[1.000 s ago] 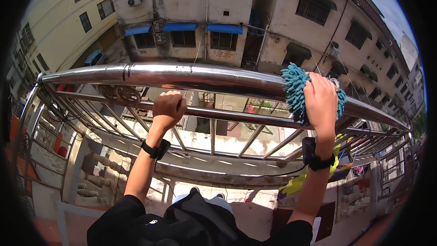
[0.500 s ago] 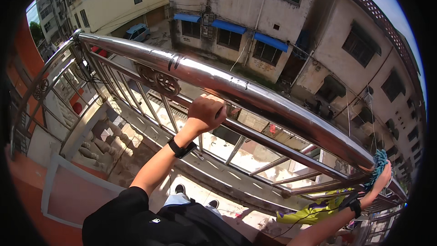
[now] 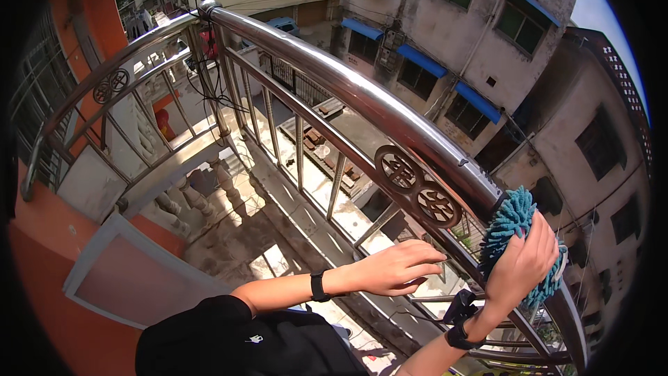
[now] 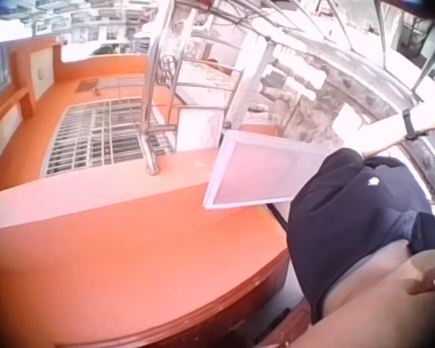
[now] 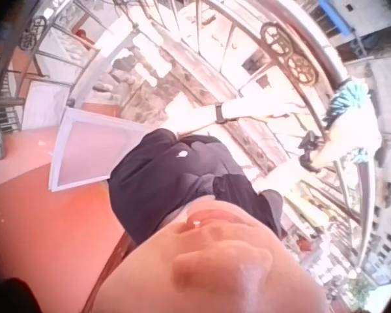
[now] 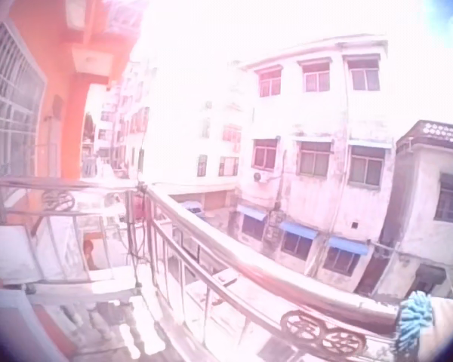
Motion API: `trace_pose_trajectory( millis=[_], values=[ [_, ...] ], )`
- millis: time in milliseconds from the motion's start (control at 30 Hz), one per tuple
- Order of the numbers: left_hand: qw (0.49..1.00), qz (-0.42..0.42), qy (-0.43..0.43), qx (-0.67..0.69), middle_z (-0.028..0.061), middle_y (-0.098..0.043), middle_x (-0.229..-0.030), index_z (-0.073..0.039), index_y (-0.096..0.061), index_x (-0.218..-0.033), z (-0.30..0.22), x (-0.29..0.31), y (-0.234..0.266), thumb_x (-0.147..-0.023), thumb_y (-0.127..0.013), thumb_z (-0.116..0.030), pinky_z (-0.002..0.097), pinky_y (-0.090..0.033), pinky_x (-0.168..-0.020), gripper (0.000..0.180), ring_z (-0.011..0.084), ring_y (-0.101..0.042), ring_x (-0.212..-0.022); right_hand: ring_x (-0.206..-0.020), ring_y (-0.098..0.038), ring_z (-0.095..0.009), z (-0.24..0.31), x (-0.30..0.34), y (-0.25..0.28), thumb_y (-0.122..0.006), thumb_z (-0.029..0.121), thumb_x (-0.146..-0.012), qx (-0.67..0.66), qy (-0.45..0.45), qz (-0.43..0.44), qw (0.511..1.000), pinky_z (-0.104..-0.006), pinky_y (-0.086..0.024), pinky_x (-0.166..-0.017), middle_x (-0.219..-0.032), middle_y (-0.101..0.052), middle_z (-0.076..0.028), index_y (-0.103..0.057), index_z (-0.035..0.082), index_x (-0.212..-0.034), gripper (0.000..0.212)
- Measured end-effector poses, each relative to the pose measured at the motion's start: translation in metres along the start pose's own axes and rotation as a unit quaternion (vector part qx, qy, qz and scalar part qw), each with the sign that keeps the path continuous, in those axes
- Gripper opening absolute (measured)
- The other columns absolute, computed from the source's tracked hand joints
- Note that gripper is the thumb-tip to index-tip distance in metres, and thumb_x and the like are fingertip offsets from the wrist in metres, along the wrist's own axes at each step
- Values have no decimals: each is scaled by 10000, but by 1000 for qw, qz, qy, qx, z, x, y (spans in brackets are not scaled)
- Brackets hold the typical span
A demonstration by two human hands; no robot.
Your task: Cleaning balcony railings and indoor furniture using a duster.
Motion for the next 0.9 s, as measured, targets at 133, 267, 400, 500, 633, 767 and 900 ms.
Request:
trace_pose_trajectory(
  millis=[133, 267, 400, 500, 633, 767, 900],
  values=[
    [998, -59, 33, 16, 134, -598, -1124, -31, -614, -1130, -1, 10, 91, -763, -655, -24, 437, -488, -874, 370, 326, -596, -985, -1132, -581, -328, 154, -61, -37, -511, 173, -918, -52, 78, -12, 995, -450, -368, -1070, -1183, -651, -164, -618, -13, -1214, 365],
    [979, -193, 46, -37, 131, -611, -1045, -26, -619, -1094, 0, 4, 157, -765, -619, 15, 393, -497, -795, 332, 304, -598, -883, -1009, -622, -280, 251, -103, -79, -510, 243, -924, -71, 131, -30, 988, -429, -432, -972, -1067, -686, -126, -653, 4, -1156, 363],
    [961, -258, 31, -98, 147, -583, -1057, -31, -602, -1067, 8, -15, 208, -812, -609, -61, 423, -477, -815, 256, 331, -579, -916, -1131, -613, -319, 289, -126, -93, -508, 311, -964, -173, 135, 71, 973, -445, -411, -1035, -1213, -665, -167, -614, 9, -1278, 449],
    [959, -241, 38, -144, 158, -560, -1099, -31, -577, -1088, 14, -42, 225, -845, -597, -122, 432, -447, -886, 261, 350, -556, -986, -1381, -467, -341, 257, -134, -59, -502, 357, -1005, -405, 95, 154, 896, -436, -276, -1177, -1487, -487, -207, -489, 72, -1448, 528],
    [928, -159, -21, -336, 161, -539, -1241, -90, -594, -1191, 41, -82, 230, -889, -596, -260, 461, -386, -1028, 347, 355, -505, -1169, -1348, -503, -282, 184, -115, -5, -533, 238, -975, -465, 63, 37, 882, -382, -338, -1137, -1389, -584, -170, -566, 41, -1369, 442],
    [937, -26, -22, -349, 107, -651, -1001, -102, -680, -1021, 73, -127, 177, -961, -566, -400, 410, -446, -935, 325, 286, -626, -979, -1331, -513, -254, 67, -74, 12, -504, 181, -1002, -339, 39, 18, 940, -386, -307, -1159, -1378, -596, -153, -606, 8, -1314, 371],
    [922, -1, -3, -388, 80, -627, -750, -101, -672, -831, 77, -145, 152, -970, -531, -424, 400, -472, -797, 379, 274, -651, -776, -1286, -552, -248, -9, -40, 10, -507, 203, -1011, -275, -44, 38, 960, -377, -349, -1125, -1347, -622, -144, -621, -2, -1285, 360]
  ],
)
Point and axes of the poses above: each hand's wrist, its own x-axis away from the middle knuckle, its own y-axis out of the back of the hand, z = x × y, the point moved 1 cm from there along -x, towards the middle knuckle
